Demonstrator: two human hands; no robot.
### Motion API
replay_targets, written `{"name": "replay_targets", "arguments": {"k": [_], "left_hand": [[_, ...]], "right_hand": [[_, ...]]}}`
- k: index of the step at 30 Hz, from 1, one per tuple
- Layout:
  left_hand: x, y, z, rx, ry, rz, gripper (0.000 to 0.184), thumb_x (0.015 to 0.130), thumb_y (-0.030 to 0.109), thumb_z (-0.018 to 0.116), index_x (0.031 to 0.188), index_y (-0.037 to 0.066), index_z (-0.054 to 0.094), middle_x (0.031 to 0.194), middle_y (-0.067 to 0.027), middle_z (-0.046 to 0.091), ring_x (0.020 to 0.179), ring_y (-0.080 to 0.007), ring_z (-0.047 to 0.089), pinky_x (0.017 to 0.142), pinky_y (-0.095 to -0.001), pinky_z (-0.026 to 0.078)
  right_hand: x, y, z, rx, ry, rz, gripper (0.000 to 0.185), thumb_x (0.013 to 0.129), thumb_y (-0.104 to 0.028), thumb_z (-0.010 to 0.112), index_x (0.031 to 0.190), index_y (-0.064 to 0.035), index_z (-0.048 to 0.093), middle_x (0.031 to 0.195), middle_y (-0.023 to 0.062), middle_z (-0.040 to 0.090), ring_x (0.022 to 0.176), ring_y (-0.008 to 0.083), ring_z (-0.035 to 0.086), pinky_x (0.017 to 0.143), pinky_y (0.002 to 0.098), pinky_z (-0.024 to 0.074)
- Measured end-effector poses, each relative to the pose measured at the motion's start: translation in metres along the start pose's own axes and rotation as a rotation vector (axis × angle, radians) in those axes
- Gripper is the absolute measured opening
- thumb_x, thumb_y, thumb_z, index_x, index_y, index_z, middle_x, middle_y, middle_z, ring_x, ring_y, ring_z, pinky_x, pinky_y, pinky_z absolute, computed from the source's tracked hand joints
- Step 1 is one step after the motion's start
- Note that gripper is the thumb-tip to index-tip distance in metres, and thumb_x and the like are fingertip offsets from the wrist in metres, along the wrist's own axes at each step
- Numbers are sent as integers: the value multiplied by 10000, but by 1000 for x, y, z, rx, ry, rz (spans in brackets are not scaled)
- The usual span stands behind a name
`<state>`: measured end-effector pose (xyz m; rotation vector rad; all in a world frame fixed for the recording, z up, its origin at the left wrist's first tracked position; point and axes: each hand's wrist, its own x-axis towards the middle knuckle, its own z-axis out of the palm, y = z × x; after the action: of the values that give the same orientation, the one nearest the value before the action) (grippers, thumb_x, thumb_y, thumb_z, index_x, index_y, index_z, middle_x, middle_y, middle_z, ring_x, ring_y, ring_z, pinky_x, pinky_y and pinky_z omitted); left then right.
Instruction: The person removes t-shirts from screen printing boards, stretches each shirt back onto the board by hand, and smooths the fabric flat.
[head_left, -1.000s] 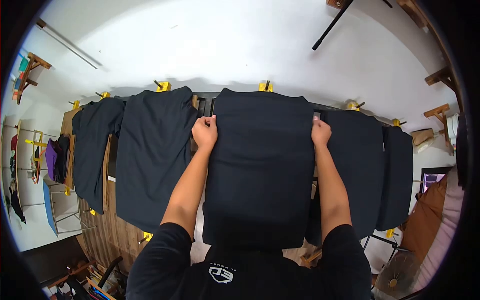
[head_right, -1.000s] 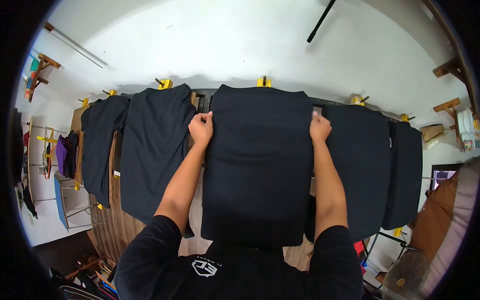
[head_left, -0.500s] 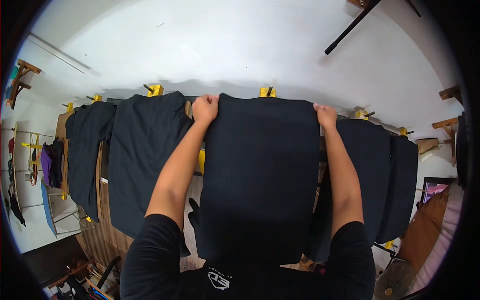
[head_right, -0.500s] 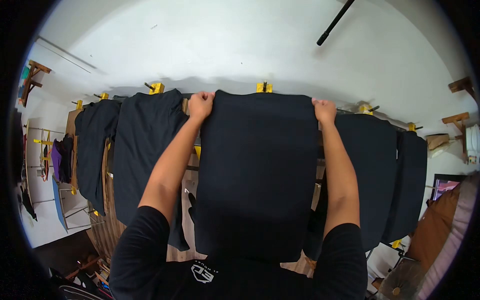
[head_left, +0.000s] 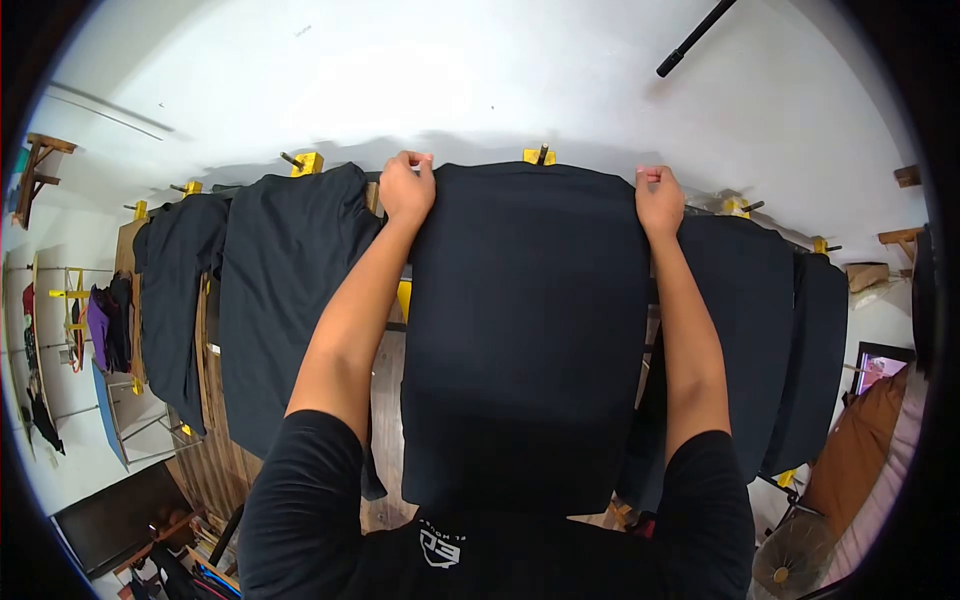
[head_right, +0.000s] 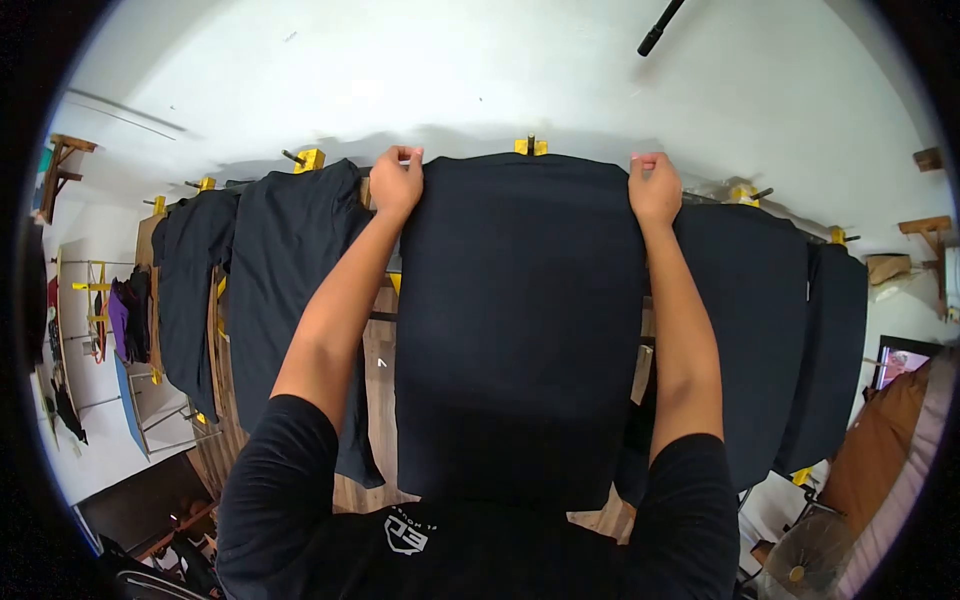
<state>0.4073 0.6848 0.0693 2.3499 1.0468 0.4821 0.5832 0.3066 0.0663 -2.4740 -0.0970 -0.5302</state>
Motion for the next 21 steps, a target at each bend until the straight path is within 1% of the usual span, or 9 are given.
{"name": "replay_targets", "arguments": {"k": [2, 3, 5, 7, 9, 11, 12, 16, 21], "left_hand": [[-13, 2, -3, -93, -26, 268, 423, 1020, 444, 622, 1010, 39, 743, 989, -210, 743, 936, -417, 711, 858, -514, 546], [-23, 8, -11, -86, -240, 257, 493, 1036, 500, 565, 1020, 36, 728, 1013, -214, 714, 962, -431, 685, 874, -522, 531], [-38, -5, -4, -46, -255, 435, 505, 1050, 505, 531, 1035, 35, 716, 1062, -216, 688, 1022, -443, 661, 906, -506, 524], [-34, 1, -9, -32, -367, 377, 470, 1061, 491, 518, 1083, 62, 710, 1126, -189, 671, 1087, -428, 641, 948, -509, 496], [-46, 8, -13, 264, -194, 418, 420, 1066, 461, 530, 1167, 86, 689, 1215, -160, 655, 1165, -395, 619, 988, -490, 462], [-62, 13, -25, 151, -65, 434, 416, 1063, 458, 539, 1196, 89, 680, 1241, -140, 651, 1187, -382, 609, 1004, -496, 448], [-70, 15, -32, 39, 63, 447, 416, 1060, 455, 548, 1224, 93, 671, 1267, -119, 647, 1208, -368, 599, 1020, -503, 435], [-167, 24, -111, -70, -41, 574, 430, 992, 349, 687, 1260, 14, 650, 1317, -192, 642, 1273, -391, 583, 1081, -480, 423], [-308, -24, -141, 145, -282, 406, 839, 952, 502, 701, 1565, 0, 424, 1631, -249, 393, 1506, -464, 361, 1176, -562, 318]], "right_hand": [[-3, -18, -21, 10, -379, -22, 518, 980, -563, 624, 923, -64, 748, 975, 180, 752, 968, 423, 696, 854, 500, 544], [-9, -14, -15, -54, -480, -55, 545, 992, -589, 584, 926, -73, 743, 966, 188, 745, 970, 423, 695, 847, 507, 543], [-17, -6, -5, -187, -644, -32, 623, 1024, -630, 489, 935, -62, 729, 926, 214, 728, 958, 425, 695, 834, 522, 540], [-15, -18, -10, -193, -632, -18, 585, 1029, -599, 509, 974, -60, 729, 978, 211, 730, 1000, 421, 687, 856, 526, 533], [-27, -19, -22, -200, -625, 2, 548, 1034, -568, 530, 1012, -58, 729, 1029, 208, 732, 1043, 418, 679, 878, 529, 527], [-38, -13, -24, -157, -236, -238, 457, 1028, -495, 590, 1097, -57, 700, 1169, 170, 716, 1143, 402, 642, 923, 535, 508], [-45, -22, -43, -131, -273, -233, 440, 1024, -466, 610, 1160, -53, 681, 1256, 163, 682, 1203, 398, 611, 962, 534, 494], [-132, -29, -120, -81, -266, -270, 596, 1027, -449, 617, 1413, 0, 556, 1485, 236, 536, 1355, 426, 521, 1106, 512, 433], [-252, -2, -172, -134, -383, -3, 712, 1043, -509, 561, 1522, 5, 447, 1558, 269, 468, 1400, 443, 490, 1145, 500, 410]]}}
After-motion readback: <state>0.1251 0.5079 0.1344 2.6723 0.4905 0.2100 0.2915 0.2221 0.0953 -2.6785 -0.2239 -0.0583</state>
